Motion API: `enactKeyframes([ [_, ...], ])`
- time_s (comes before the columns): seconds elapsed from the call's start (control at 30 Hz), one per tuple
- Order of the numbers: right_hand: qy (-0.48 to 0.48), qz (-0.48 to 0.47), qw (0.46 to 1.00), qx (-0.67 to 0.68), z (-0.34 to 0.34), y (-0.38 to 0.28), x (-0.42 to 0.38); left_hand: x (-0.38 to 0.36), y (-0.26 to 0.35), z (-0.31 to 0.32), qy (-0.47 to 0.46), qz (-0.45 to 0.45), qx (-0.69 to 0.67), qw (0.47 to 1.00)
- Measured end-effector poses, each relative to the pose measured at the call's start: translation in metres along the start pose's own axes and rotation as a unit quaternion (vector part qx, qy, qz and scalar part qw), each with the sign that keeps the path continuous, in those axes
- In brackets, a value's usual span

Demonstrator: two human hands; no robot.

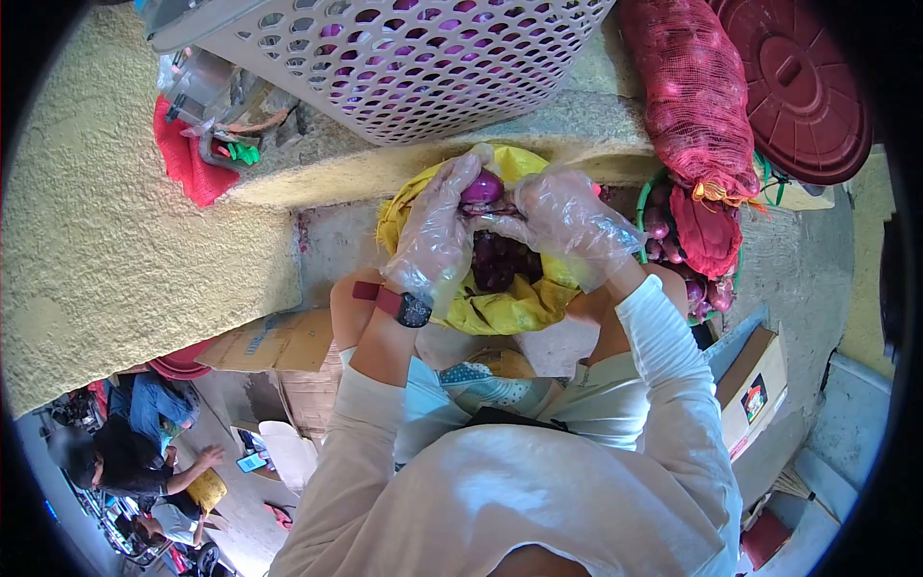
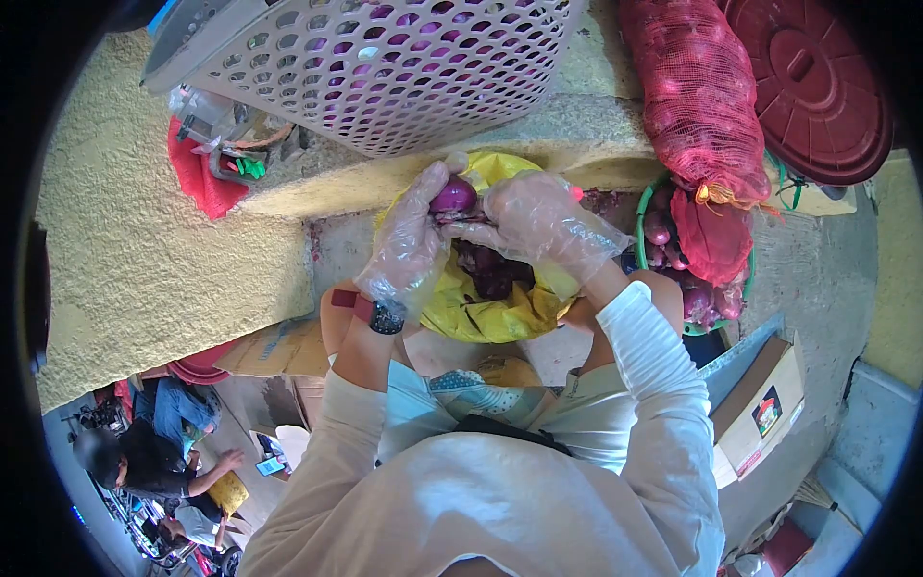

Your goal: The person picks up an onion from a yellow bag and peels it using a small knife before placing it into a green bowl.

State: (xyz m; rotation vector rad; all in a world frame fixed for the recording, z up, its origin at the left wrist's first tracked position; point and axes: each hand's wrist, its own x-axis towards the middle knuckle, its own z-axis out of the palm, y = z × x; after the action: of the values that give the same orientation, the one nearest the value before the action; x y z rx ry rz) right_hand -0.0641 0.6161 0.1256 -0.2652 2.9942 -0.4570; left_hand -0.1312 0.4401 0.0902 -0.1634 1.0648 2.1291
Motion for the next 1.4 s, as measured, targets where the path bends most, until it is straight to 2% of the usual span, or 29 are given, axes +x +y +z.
enactKeyframes([
  [0.1,0.005,-0.028,1.000,0.011,0.005,0.005,-0.001,-0.001,0.000,0.000,-0.012,-0.013,0.024,1.000],
  [0.17,-0.003,-0.032,0.999,0.011,0.005,0.001,-0.002,0.003,-0.001,0.001,0.037,0.036,0.024,0.998],
  [0.2,-0.011,-0.037,0.999,0.013,0.005,-0.002,-0.002,0.006,0.001,0.000,0.037,0.037,0.024,0.998],
  [0.27,0.010,-0.046,0.998,0.029,0.008,-0.001,-0.005,0.008,0.014,0.000,0.126,-0.003,-0.045,0.991],
  [0.33,0.029,-0.056,0.997,0.043,0.009,0.002,-0.005,0.013,0.015,-0.014,0.095,0.011,-0.056,0.994],
  [0.4,-0.069,-0.028,0.996,0.047,0.010,0.005,-0.003,0.013,0.017,-0.022,0.053,-0.013,-0.070,0.996],
  [0.5,-0.078,-0.012,0.994,0.080,0.020,0.008,-0.005,0.022,0.015,-0.035,0.089,-0.045,-0.074,0.992],
  [0.63,-0.086,0.000,0.985,0.151,0.031,0.021,-0.011,0.023,0.016,-0.035,0.067,-0.033,-0.102,0.992],
  [0.73,-0.046,-0.010,0.973,0.226,0.036,0.029,-0.015,0.029,0.012,-0.036,0.093,-0.023,-0.163,0.982],
  [0.8,0.045,-0.067,0.930,0.359,0.025,0.030,-0.014,0.026,0.013,-0.035,0.053,-0.018,-0.167,0.984],
  [0.83,0.044,-0.066,0.930,0.358,0.018,0.026,-0.015,0.021,0.015,-0.031,0.053,-0.018,-0.167,0.984],
  [0.9,0.142,0.029,0.923,0.357,0.001,0.012,-0.014,0.014,0.020,-0.022,-0.010,-0.036,-0.133,0.990],
  [0.93,0.143,0.030,0.923,0.356,-0.005,0.010,-0.012,0.017,0.014,-0.025,-0.012,-0.037,-0.133,0.990],
  [0.97,0.115,0.035,0.940,0.318,-0.010,0.009,-0.009,0.021,0.004,-0.028,-0.038,0.036,0.013,0.999],
  [1.0,0.086,0.040,0.955,0.280,-0.016,0.006,-0.007,0.025,-0.004,-0.032,-0.064,0.107,0.159,0.979],
  [1.03,0.070,0.047,0.956,0.280,-0.024,0.000,-0.005,0.022,-0.004,-0.025,-0.064,0.107,0.159,0.979],
  [1.07,0.070,0.047,0.956,0.280,-0.020,0.001,-0.004,0.017,-0.001,-0.014,-0.015,0.061,0.041,0.997],
  [1.1,0.070,0.049,0.971,0.222,-0.012,0.004,-0.001,0.013,0.001,-0.008,0.034,0.015,-0.077,0.996],
  [1.13,0.070,0.050,0.983,0.163,-0.006,0.005,0.001,0.015,-0.001,-0.011,0.034,0.014,-0.076,0.996],
  [1.23,0.088,0.062,0.988,0.115,0.001,0.004,0.004,0.033,-0.017,-0.032,0.043,-0.027,-0.112,0.992],
  [1.3,0.092,0.066,0.988,0.102,0.001,0.002,0.005,0.046,-0.028,-0.051,0.069,0.045,0.032,0.996],
  [1.4,0.085,0.085,0.988,0.098,-0.002,-0.003,0.004,0.038,-0.026,-0.032,0.079,0.055,0.012,0.995],
])
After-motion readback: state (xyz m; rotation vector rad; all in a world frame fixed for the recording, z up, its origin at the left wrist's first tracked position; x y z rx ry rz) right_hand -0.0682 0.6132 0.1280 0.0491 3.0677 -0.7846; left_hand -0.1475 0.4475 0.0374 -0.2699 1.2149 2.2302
